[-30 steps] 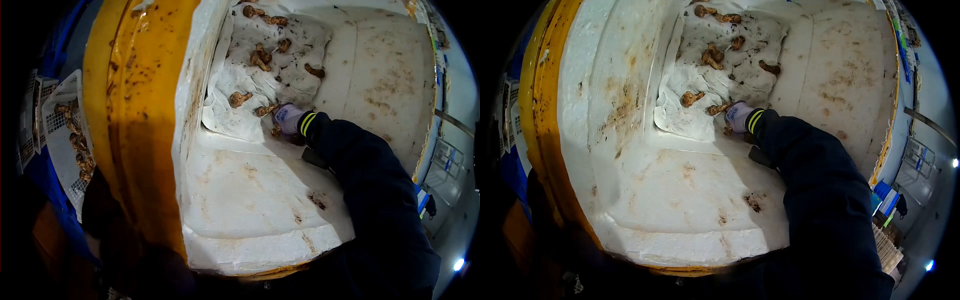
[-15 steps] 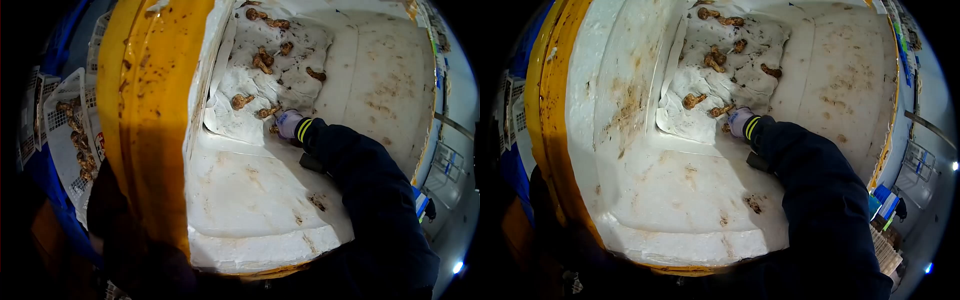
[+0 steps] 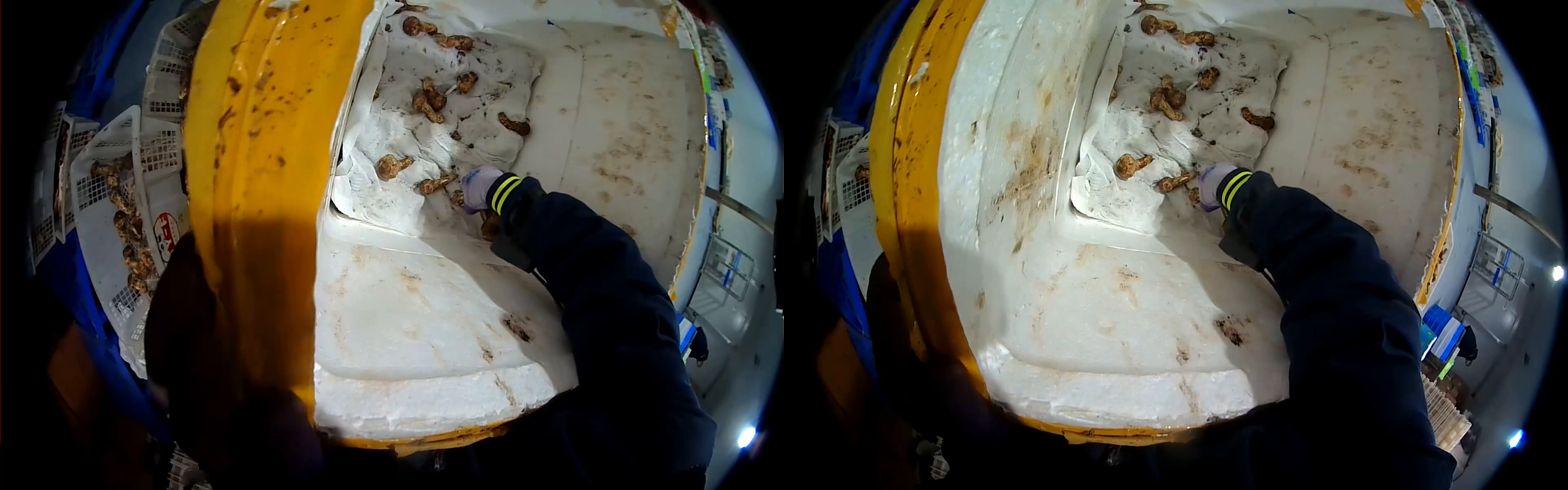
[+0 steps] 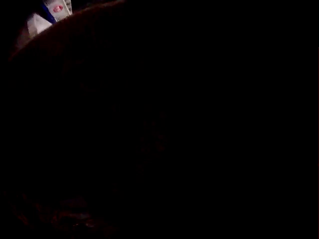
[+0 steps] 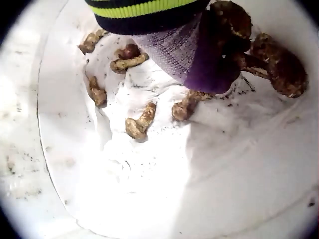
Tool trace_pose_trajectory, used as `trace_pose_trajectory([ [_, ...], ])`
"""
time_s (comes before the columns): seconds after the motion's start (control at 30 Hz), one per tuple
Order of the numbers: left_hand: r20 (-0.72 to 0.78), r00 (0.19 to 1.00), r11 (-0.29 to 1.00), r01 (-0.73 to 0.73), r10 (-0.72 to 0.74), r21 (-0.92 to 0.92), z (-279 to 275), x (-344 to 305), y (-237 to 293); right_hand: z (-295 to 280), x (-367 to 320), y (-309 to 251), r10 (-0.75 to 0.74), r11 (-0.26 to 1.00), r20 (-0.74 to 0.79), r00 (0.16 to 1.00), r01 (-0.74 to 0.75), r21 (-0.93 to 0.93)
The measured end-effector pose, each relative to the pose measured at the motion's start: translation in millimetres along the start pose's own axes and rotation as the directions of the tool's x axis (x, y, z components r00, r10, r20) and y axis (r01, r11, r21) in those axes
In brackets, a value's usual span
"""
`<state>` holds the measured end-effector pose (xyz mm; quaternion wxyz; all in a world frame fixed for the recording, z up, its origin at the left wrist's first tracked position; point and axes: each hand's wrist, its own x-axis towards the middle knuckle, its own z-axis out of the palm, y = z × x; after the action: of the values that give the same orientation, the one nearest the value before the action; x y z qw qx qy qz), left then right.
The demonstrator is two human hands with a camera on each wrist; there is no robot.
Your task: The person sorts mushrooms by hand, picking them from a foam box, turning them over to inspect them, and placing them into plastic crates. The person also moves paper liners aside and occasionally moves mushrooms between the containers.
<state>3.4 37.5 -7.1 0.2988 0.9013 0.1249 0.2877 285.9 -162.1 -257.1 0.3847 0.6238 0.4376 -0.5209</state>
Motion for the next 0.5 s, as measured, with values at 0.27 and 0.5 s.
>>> trace_pose_trajectory([
  [0.27, -0.124, 0.981, 0.957, 0.113, -0.15, -0.268, 15, -12, 14, -75, -62, 77, 0.006, 0.864, -0.04, 0.999, 0.015, 0.502],
  [0.5, -0.192, 0.954, 0.935, 0.162, -0.23, -0.315, 9, -13, 29, -96, -287, 23, -0.01, 0.647, -0.848, 0.53, 0.651, 0.398],
])
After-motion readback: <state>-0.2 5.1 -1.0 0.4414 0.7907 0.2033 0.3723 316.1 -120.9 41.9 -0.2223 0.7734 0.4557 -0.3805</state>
